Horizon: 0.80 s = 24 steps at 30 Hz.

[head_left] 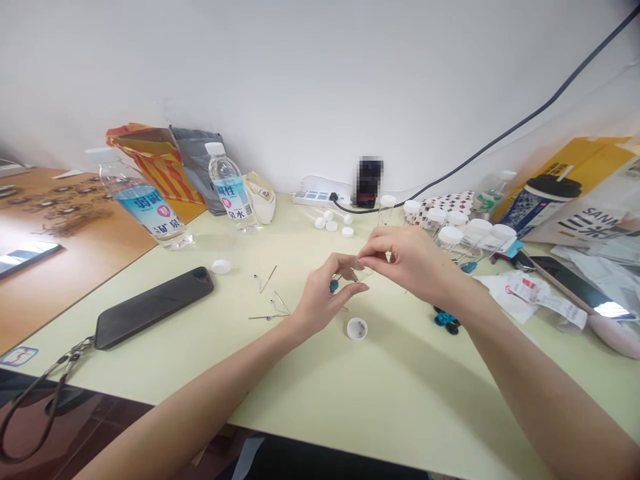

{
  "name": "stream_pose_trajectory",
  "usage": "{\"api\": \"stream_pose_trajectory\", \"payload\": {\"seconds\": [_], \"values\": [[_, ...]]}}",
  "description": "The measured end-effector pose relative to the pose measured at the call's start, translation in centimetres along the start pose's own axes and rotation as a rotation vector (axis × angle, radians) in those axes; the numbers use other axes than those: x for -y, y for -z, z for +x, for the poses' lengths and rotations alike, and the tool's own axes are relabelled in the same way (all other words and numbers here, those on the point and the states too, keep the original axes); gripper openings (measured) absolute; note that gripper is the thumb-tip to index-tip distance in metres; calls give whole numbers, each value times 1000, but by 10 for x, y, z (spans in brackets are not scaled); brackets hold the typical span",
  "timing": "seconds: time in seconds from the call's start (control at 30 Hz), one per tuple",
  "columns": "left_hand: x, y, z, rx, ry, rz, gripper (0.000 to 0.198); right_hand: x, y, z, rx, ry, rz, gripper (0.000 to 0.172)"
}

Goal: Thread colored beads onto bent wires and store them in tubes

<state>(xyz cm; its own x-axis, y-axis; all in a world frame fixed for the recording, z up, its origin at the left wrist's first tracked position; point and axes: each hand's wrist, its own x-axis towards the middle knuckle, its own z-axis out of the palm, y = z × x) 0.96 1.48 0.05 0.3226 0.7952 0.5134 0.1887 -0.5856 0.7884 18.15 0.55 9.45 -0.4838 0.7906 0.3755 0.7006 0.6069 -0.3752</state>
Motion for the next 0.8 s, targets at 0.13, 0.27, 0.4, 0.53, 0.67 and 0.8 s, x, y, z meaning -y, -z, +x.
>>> {"api": "stream_pose_trajectory", "payload": {"seconds": [0.13,0.27,0.4,0.53,0.67,0.8], "values": [[0,1,1,-18,-27,17,28,-2,1,0,57,-41,110,21],[0,2,1,-19,-44,59,27,-3,-1,1,90,-68,178,21],[1,1,1,-44,-58,86,27,-1,-8,1,69,-122,176,23],[1,1,1,-92,-97,135,32,1,-16,0,-3,-175,155,25],[5,1,1,-135,-168,229,32,1,-23,1,12,-208,184,29],[11,1,3,-161,-184,161,41,-1,-18,3,35,-247,282,25]]}}
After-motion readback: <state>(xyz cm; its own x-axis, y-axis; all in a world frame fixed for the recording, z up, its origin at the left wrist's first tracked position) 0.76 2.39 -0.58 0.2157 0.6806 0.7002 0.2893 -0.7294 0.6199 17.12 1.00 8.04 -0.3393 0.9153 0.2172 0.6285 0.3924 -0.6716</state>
